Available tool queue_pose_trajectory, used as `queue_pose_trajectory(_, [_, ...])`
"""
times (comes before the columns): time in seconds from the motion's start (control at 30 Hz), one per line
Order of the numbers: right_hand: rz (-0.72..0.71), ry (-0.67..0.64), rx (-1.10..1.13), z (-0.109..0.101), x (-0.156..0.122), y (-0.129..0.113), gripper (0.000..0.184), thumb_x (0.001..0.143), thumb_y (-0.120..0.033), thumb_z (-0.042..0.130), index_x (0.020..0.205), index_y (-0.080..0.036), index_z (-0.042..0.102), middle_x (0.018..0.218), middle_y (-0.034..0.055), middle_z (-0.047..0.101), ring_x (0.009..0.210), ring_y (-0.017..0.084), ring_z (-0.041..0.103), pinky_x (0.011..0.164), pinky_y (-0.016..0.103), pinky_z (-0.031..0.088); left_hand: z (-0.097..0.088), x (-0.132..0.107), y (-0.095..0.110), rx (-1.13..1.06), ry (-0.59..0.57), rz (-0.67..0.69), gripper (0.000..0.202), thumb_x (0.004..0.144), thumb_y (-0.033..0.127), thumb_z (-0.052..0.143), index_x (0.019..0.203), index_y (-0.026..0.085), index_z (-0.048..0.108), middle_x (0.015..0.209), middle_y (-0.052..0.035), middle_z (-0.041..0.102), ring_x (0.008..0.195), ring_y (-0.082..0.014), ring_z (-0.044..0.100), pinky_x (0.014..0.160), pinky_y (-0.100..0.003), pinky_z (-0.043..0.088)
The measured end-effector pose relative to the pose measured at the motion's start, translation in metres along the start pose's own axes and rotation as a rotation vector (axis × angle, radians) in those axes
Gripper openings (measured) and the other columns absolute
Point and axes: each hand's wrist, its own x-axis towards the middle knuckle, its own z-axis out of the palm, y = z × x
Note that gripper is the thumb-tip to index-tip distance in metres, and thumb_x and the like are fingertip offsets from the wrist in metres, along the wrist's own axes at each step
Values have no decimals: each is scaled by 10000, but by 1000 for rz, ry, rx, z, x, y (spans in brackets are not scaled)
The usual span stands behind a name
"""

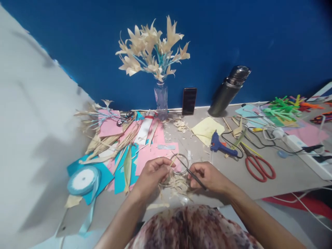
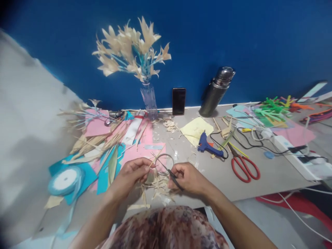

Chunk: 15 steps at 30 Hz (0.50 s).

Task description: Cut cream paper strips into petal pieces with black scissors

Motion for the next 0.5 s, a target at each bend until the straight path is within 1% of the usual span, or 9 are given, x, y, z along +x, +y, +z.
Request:
queue_pose_trajectory(0.1, [19,10,-4,3,2,-2,325,613,-406,828,681,-138,655,504,-57,505,466,72,381,432,191,275,-4,-1,-3,26,4,4,186,726,288,666,806,125,706,489,25,503,456,-74,377,488,-219,258])
queue_pose_trajectory(0.2, [30,25,18,5,1,0,297,615,-379,829,663,-134,667,524,-43,541,475,75,412,434,191,285,-6,1,-3,44,-5,5,179,724,283,670,789,120,707,531,6,537,477,-76,385,492,-220,265])
queue_pose_trajectory(0.33, [25,44,5,4,-3,2,286,635,-375,817,661,-135,664,538,-40,552,486,77,429,442,187,294,-7,4,-4,55,-23,22,182,736,294,681,784,121,707,523,16,515,478,-73,382,492,-214,265])
queue_pose_trajectory(0.43, [17,43,9,3,-5,1,304,647,-400,807,661,-137,656,546,-33,562,493,83,445,450,190,311,-8,4,-6,47,-51,36,238,764,352,695,803,118,709,539,11,527,489,-75,405,497,-210,287])
queue_pose_trajectory(0.5, [11,45,6,3,-5,1,304,656,-404,801,662,-138,656,550,-29,563,496,86,447,451,191,307,-8,4,-6,28,-67,44,299,791,414,688,804,116,701,565,-3,554,511,-87,454,518,-214,334])
